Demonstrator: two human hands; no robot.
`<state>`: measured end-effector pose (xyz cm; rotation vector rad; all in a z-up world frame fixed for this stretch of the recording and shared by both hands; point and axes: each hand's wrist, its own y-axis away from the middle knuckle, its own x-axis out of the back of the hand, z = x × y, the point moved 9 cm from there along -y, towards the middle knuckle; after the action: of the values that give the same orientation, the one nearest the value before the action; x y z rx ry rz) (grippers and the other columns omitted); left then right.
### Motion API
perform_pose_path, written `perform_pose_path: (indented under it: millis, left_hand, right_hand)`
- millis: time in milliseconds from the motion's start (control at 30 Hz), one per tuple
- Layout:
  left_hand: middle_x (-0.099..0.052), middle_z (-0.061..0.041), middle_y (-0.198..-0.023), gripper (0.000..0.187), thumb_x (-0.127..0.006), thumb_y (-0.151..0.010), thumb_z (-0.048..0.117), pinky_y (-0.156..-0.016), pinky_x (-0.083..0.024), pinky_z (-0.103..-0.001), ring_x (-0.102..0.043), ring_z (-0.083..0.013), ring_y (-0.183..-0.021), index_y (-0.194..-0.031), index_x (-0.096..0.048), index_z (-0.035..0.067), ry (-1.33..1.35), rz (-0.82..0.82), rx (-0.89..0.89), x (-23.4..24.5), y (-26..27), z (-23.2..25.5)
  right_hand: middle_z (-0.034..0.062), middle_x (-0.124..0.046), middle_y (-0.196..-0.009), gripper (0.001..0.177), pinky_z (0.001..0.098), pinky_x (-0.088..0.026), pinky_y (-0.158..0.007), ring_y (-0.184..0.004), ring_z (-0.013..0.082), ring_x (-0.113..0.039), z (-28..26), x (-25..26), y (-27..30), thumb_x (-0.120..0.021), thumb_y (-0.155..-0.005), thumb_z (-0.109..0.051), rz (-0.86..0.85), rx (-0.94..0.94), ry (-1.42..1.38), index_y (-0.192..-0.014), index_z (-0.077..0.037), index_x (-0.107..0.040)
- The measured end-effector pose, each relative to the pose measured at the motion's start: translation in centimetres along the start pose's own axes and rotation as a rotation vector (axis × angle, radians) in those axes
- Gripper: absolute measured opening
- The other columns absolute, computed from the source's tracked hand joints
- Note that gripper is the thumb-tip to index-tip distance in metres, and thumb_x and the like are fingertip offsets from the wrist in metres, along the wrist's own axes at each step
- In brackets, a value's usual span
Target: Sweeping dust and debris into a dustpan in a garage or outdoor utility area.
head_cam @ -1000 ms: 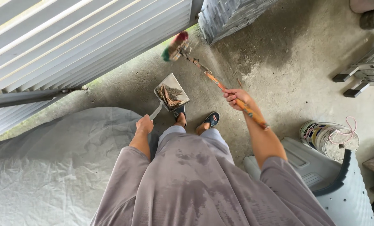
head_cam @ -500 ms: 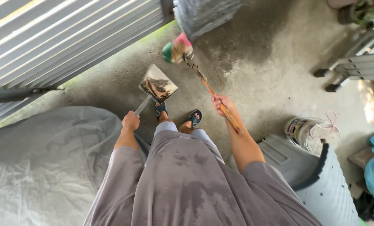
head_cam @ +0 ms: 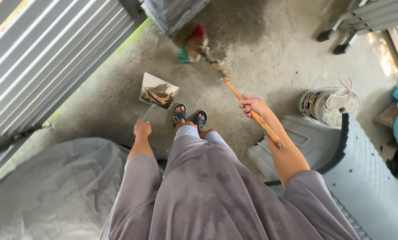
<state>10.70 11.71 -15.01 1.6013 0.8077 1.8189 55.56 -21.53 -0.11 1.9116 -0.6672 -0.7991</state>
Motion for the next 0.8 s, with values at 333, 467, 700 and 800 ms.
perform_pose_path:
  millis: [333, 467, 700, 800]
  left_hand:
    - [-0.067, -0.013, -0.128, 0.038, -0.06, -0.103, 0.036, -0.101, -0.048, -0.052, -0.061, -0.0346, -0.124, -0.13, -0.059, 0.009, -0.211, -0.025, 0.006, -1.5, -6.9, 3.5]
    - [-0.066, -0.013, -0.131, 0.038, -0.06, -0.104, 0.036, -0.106, -0.045, -0.051, -0.058, -0.034, -0.128, -0.131, -0.059, 0.01, -0.306, 0.005, -0.094, 0.2, -6.5, 5.1]
    - [-0.058, -0.013, -0.141, 0.051, -0.065, -0.098, 0.025, -0.11, -0.04, -0.051, -0.052, -0.035, -0.135, -0.146, -0.048, 0.015, -0.36, 0.023, -0.158, 1.3, -6.6, 4.5]
    - [-0.052, -0.012, -0.144, 0.068, -0.069, -0.092, 0.028, -0.106, -0.043, -0.051, -0.05, -0.0353, -0.134, -0.151, -0.037, 0.019, -0.373, -0.055, -0.167, 1.5, -5.7, 4.2]
  right_hand:
    - [-0.0004, -0.054, -0.083, 0.075, 0.0195, -0.036, -0.041, -0.05, 0.0012, -0.038, 1.1, -0.7, 6.0, -0.055, -0.1, -0.012, 0.047, 0.11, -0.145, -0.167, -0.015, -0.021]
    - [-0.0012, -0.052, -0.082, 0.073, 0.0197, -0.035, -0.04, -0.049, 0.0015, -0.038, 1.9, -5.1, 5.5, -0.055, -0.098, -0.013, 0.054, 0.141, -0.205, -0.165, -0.019, -0.026]
    - [0.0011, -0.054, -0.083, 0.073, 0.0228, -0.038, -0.041, -0.05, 0.0035, -0.041, 4.7, -10.0, 3.5, -0.056, -0.098, -0.01, 0.049, 0.163, -0.264, -0.164, -0.013, -0.026]
    - [0.0022, -0.055, -0.083, 0.074, 0.0233, -0.039, -0.042, -0.051, 0.0042, -0.042, 5.3, -10.2, 4.5, -0.056, -0.098, -0.009, 0.055, 0.139, -0.295, -0.164, -0.01, -0.024]
